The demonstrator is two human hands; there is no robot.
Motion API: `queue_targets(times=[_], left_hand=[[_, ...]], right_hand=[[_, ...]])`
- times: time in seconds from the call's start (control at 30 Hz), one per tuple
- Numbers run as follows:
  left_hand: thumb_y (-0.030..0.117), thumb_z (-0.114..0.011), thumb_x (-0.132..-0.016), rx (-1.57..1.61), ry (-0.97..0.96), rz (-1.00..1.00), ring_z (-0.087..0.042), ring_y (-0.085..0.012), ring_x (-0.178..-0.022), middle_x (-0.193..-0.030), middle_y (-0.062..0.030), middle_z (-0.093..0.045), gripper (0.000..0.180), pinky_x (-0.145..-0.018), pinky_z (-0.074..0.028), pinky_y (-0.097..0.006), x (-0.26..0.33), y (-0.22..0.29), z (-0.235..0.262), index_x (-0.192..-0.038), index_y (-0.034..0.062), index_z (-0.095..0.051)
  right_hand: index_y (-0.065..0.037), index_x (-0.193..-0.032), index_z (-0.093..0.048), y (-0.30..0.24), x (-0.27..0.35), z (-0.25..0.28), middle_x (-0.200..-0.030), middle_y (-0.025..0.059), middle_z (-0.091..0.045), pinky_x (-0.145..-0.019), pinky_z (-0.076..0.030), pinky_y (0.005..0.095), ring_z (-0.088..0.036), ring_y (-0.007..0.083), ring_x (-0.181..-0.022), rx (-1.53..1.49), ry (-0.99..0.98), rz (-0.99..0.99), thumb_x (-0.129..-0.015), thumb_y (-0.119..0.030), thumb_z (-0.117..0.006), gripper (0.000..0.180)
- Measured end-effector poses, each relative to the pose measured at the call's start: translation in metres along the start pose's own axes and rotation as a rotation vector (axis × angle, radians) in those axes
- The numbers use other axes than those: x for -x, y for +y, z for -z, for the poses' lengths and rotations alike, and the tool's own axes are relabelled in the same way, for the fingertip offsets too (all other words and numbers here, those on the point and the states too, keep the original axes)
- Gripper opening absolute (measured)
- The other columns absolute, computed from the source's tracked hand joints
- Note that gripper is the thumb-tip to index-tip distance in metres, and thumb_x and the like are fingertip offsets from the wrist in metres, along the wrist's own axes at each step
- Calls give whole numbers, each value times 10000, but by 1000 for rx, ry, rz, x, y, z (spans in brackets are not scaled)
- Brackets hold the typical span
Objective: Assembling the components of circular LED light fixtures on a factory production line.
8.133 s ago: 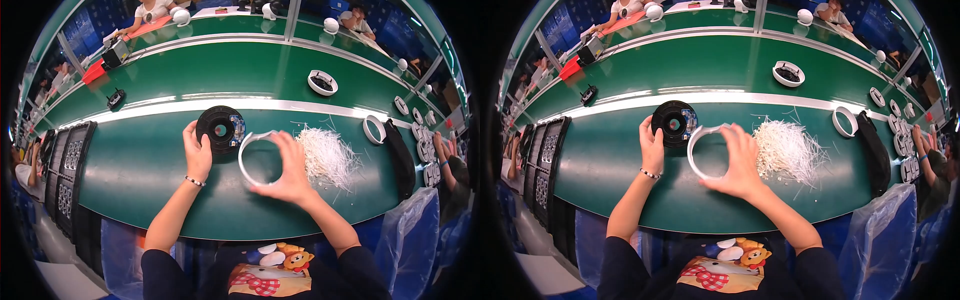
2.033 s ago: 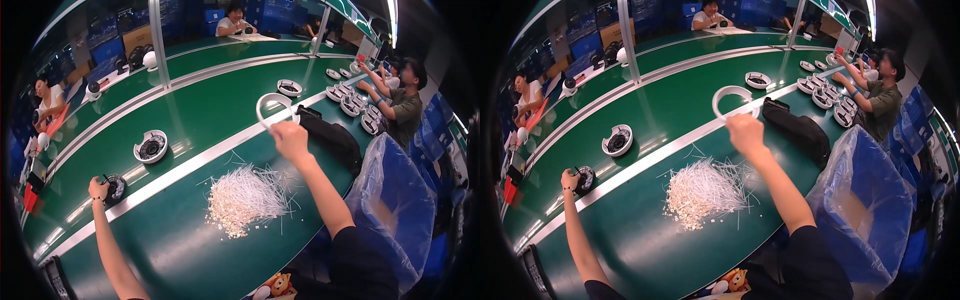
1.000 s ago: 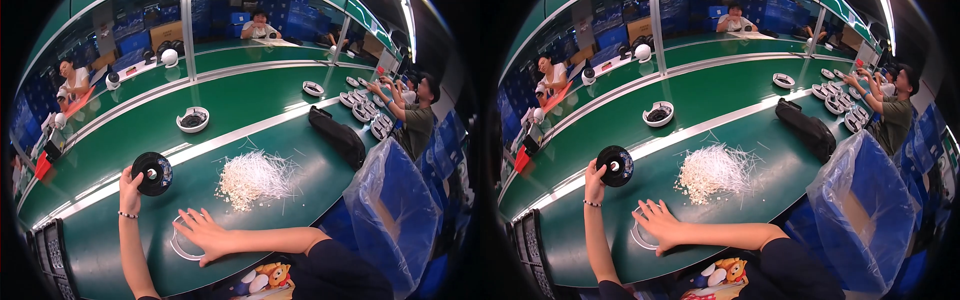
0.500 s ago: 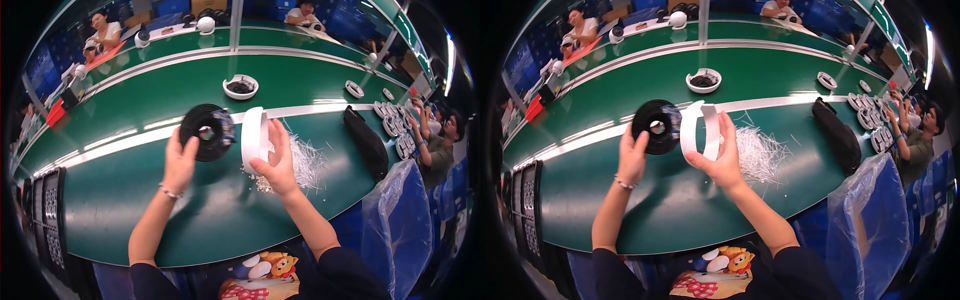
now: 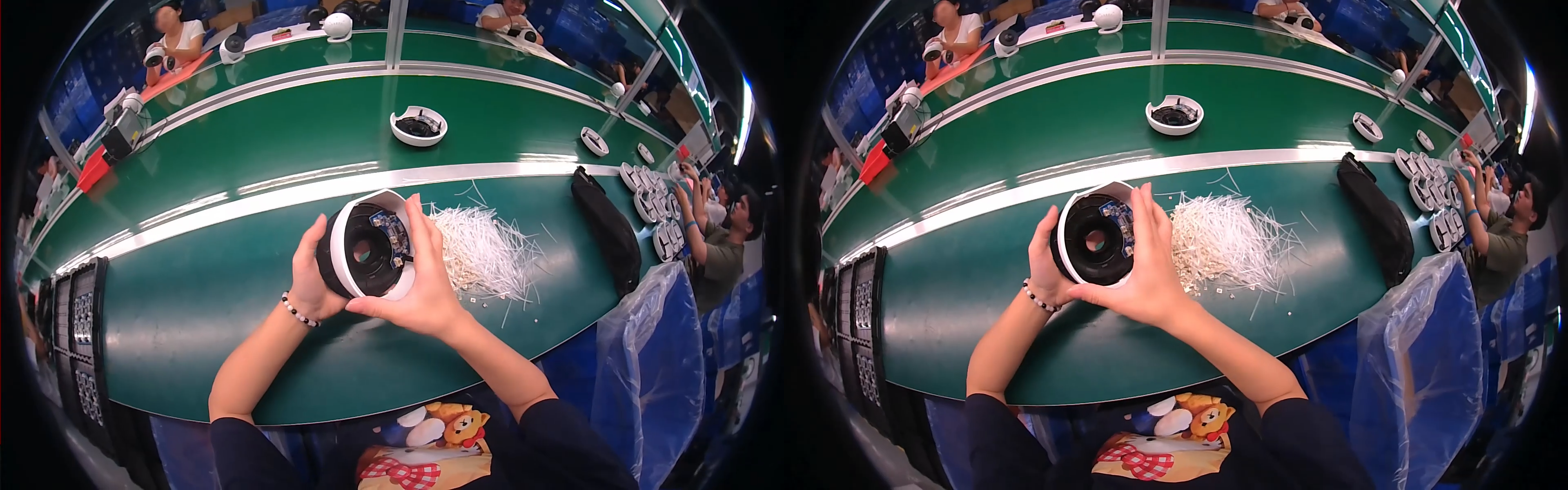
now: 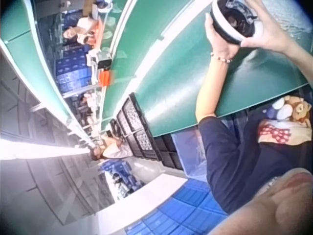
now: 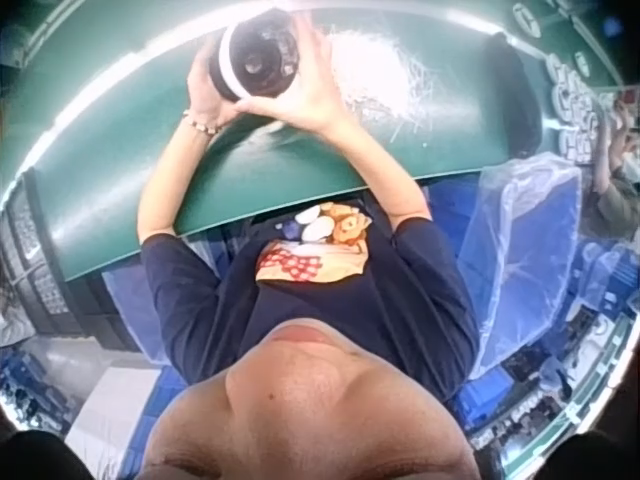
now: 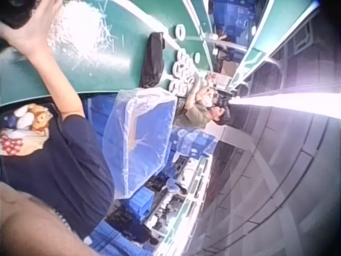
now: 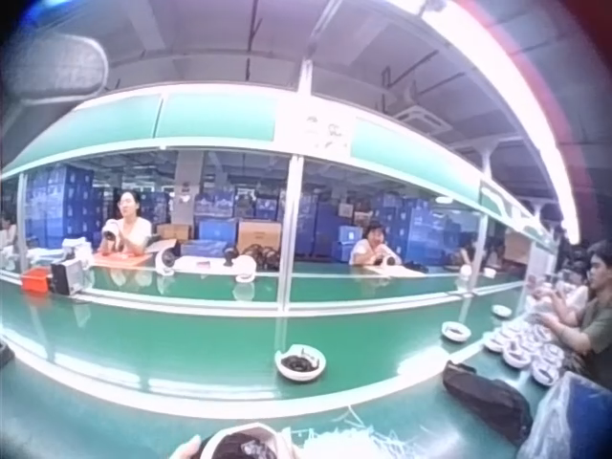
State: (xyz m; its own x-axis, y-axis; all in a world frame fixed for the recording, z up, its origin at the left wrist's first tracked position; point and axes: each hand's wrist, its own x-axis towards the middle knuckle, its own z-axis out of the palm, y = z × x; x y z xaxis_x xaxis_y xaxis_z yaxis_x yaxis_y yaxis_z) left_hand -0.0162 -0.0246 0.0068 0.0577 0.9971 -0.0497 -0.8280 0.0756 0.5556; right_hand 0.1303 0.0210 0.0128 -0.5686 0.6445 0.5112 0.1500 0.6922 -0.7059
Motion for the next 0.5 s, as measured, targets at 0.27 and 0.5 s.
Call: queue_targets(times=[0.27, 0.5], left_hand=[[401, -299, -844, -124, 43, -189, -524, -217, -994, -1087, -102, -550, 495, -876, -422, -336, -1, -11, 7, -1120, 43, -501], [650, -229, -812, -22, -56, -128, -488, -237, -1058, -1179, -112, -494, 759, -931, -376, -376, 8, -7, -5, -1229, 41, -407]], right_hand=[[82, -1306, -107, -2, 4, -11, -1310, 303, -197, -987, -209, 486, -220, 446, -1199, 111, 21, 107, -511, -439, -779, 1164], [98, -1292, -128, -4, -1, -8, -1309, 319, -184, -978, -230, 483, -231, 459, -1186, 168, 6, 162, -523, -466, -755, 1142]])
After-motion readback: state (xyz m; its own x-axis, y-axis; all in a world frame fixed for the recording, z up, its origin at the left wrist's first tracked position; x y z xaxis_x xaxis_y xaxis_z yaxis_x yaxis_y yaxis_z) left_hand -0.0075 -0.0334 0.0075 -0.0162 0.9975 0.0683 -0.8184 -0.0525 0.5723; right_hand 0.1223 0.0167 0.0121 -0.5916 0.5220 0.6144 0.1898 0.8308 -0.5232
